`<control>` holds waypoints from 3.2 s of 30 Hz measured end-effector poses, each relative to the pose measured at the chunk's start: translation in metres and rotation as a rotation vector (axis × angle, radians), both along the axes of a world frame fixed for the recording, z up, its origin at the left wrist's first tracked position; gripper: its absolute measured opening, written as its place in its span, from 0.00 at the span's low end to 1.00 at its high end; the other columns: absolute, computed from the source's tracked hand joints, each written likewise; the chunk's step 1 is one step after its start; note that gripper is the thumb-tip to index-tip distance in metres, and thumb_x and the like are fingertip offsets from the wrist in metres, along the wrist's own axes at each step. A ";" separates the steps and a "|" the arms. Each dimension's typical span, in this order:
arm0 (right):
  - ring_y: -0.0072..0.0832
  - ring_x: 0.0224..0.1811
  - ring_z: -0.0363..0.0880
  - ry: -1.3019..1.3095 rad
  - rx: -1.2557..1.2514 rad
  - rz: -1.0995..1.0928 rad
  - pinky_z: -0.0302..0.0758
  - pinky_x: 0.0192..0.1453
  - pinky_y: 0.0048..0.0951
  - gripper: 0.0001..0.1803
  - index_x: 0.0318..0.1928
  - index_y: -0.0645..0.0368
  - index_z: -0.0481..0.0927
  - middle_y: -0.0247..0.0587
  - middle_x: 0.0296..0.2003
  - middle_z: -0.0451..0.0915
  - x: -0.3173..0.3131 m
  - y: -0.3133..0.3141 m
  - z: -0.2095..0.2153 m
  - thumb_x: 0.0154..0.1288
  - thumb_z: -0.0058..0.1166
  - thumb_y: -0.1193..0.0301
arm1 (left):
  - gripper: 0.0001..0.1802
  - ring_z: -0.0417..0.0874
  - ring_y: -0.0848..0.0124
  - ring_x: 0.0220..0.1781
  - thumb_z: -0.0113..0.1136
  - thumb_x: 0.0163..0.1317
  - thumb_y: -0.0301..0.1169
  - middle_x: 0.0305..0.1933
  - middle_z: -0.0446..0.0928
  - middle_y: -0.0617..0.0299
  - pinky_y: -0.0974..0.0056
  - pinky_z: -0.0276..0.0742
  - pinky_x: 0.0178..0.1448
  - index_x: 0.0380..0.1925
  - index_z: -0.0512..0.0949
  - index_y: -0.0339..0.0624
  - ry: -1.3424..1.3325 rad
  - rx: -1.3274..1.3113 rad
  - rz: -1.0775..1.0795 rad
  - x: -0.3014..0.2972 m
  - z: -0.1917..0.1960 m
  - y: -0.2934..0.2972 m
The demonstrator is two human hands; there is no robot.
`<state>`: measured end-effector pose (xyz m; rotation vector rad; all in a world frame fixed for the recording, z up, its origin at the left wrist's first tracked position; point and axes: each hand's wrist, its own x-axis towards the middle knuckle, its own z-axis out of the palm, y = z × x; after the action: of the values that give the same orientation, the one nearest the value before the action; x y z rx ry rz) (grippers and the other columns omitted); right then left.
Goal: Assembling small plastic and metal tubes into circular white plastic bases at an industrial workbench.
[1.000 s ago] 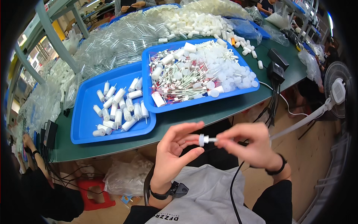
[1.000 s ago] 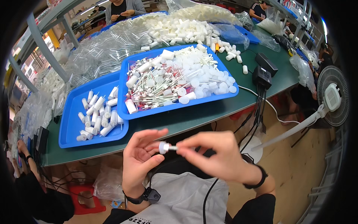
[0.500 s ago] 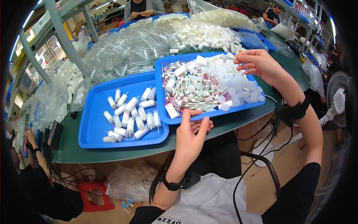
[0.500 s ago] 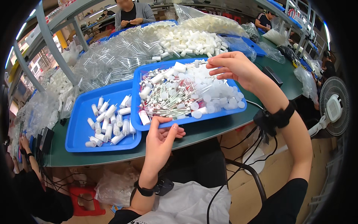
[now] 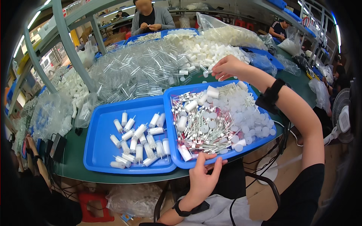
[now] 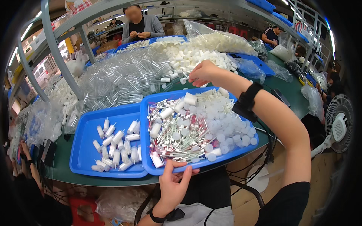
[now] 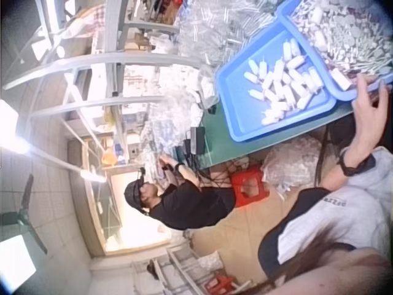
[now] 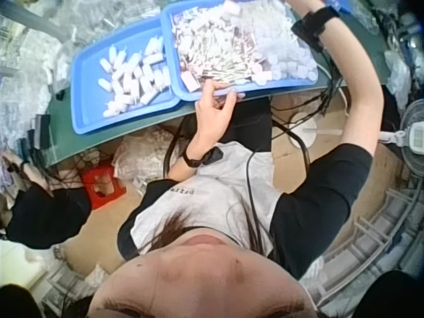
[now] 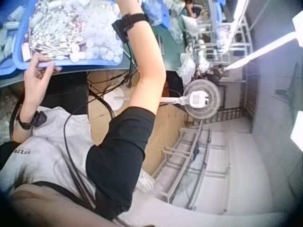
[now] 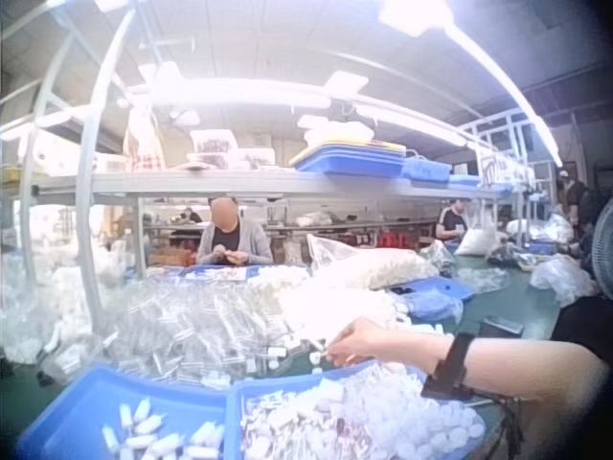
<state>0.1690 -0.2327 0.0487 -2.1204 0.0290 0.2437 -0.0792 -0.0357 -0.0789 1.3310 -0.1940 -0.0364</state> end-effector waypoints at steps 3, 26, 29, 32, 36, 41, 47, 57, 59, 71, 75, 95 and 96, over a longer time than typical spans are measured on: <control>0.22 0.39 0.82 0.027 -0.122 0.138 0.75 0.43 0.22 0.10 0.42 0.61 0.83 0.38 0.39 0.84 0.028 0.017 -0.021 0.60 0.57 0.72 | 0.08 0.86 0.65 0.43 0.57 0.65 0.22 0.35 0.81 0.49 0.67 0.84 0.45 0.39 0.69 0.31 -0.007 0.022 0.023 -0.003 -0.003 0.000; 0.19 0.33 0.77 0.435 -0.442 0.484 0.75 0.39 0.23 0.13 0.46 0.57 0.83 0.31 0.35 0.83 0.079 -0.008 -0.036 0.60 0.56 0.74 | 0.08 0.86 0.64 0.44 0.55 0.65 0.21 0.38 0.81 0.46 0.66 0.83 0.48 0.40 0.67 0.30 0.020 -0.003 -0.013 -0.013 0.001 0.002; 0.21 0.35 0.79 0.463 -0.463 0.478 0.77 0.42 0.24 0.13 0.46 0.58 0.84 0.33 0.36 0.83 0.079 -0.021 -0.035 0.60 0.55 0.75 | 0.08 0.86 0.64 0.44 0.55 0.65 0.21 0.38 0.81 0.46 0.66 0.83 0.48 0.41 0.67 0.30 0.005 -0.033 -0.015 -0.013 -0.001 0.000; 0.23 0.36 0.81 0.465 -0.440 0.460 0.79 0.45 0.29 0.14 0.46 0.59 0.83 0.34 0.36 0.83 0.072 -0.035 -0.030 0.60 0.55 0.76 | 0.08 0.86 0.64 0.44 0.54 0.65 0.20 0.38 0.81 0.45 0.67 0.83 0.48 0.41 0.67 0.30 0.007 -0.023 -0.022 -0.013 -0.002 -0.001; 0.25 0.41 0.82 0.330 -0.441 0.405 0.79 0.46 0.29 0.13 0.46 0.60 0.82 0.37 0.39 0.84 0.050 -0.066 -0.013 0.60 0.55 0.73 | 0.09 0.86 0.64 0.45 0.54 0.65 0.18 0.38 0.81 0.44 0.68 0.83 0.46 0.42 0.65 0.30 0.017 -0.032 -0.027 -0.012 -0.001 0.001; 0.22 0.40 0.83 0.055 -0.364 0.191 0.78 0.43 0.23 0.10 0.44 0.61 0.82 0.36 0.39 0.85 0.007 -0.104 -0.012 0.64 0.55 0.71 | 0.09 0.86 0.64 0.44 0.53 0.65 0.18 0.39 0.81 0.43 0.69 0.81 0.46 0.41 0.64 0.30 0.010 -0.009 -0.029 -0.010 -0.002 0.003; 0.23 0.37 0.84 0.055 -0.339 -0.184 0.79 0.39 0.23 0.10 0.42 0.61 0.82 0.37 0.38 0.85 -0.043 -0.163 -0.036 0.61 0.59 0.70 | 0.09 0.86 0.66 0.43 0.52 0.66 0.19 0.36 0.82 0.45 0.69 0.80 0.46 0.42 0.64 0.31 -0.005 0.010 -0.032 -0.010 -0.001 0.003; 0.31 0.31 0.84 0.258 -0.462 -0.085 0.80 0.36 0.30 0.08 0.33 0.60 0.84 0.41 0.30 0.85 -0.108 -0.162 -0.054 0.58 0.57 0.68 | 0.12 0.85 0.67 0.42 0.52 0.66 0.20 0.36 0.82 0.46 0.69 0.79 0.47 0.46 0.63 0.30 -0.062 0.052 -0.048 -0.014 -0.005 0.005; 0.36 0.30 0.84 -0.044 -0.725 -0.124 0.80 0.35 0.33 0.08 0.33 0.60 0.84 0.44 0.29 0.84 -0.120 -0.157 -0.050 0.57 0.56 0.70 | 0.14 0.85 0.67 0.42 0.53 0.66 0.20 0.37 0.82 0.46 0.68 0.79 0.48 0.49 0.64 0.30 -0.084 0.068 -0.050 -0.016 -0.002 0.008; 0.41 0.38 0.80 -0.608 -0.641 0.352 0.76 0.43 0.37 0.08 0.37 0.64 0.79 0.47 0.34 0.81 -0.170 -0.034 -0.025 0.61 0.54 0.73 | 0.21 0.83 0.68 0.45 0.55 0.62 0.18 0.43 0.81 0.53 0.67 0.78 0.52 0.56 0.67 0.34 -0.212 0.260 -0.178 -0.027 0.005 0.011; 0.43 0.40 0.80 -0.722 -0.760 0.246 0.75 0.43 0.38 0.07 0.37 0.64 0.78 0.48 0.34 0.80 -0.179 -0.033 -0.012 0.62 0.52 0.73 | 0.20 0.83 0.69 0.43 0.53 0.64 0.18 0.42 0.81 0.51 0.67 0.79 0.49 0.56 0.67 0.33 -0.136 0.145 -0.109 -0.029 0.009 0.017; 0.17 0.44 0.74 -0.005 0.327 -0.373 0.70 0.49 0.21 0.17 0.49 0.62 0.76 0.32 0.43 0.78 -0.214 -0.111 -0.088 0.74 0.41 0.62 | 0.10 0.84 0.61 0.22 0.45 0.71 0.29 0.29 0.78 0.44 0.65 0.82 0.24 0.44 0.60 0.33 0.065 0.225 0.196 0.000 0.020 0.064; 0.17 0.44 0.74 -0.008 0.331 -0.367 0.70 0.49 0.21 0.17 0.49 0.62 0.76 0.32 0.43 0.78 -0.215 -0.111 -0.091 0.74 0.41 0.62 | 0.09 0.83 0.65 0.24 0.45 0.71 0.28 0.30 0.77 0.48 0.67 0.80 0.26 0.43 0.60 0.34 0.081 0.258 0.169 -0.002 0.021 0.063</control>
<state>-0.0459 -0.3439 -0.0422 -1.7482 0.3460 0.0178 -0.0813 0.0274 -0.0577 1.5965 -0.0067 0.0284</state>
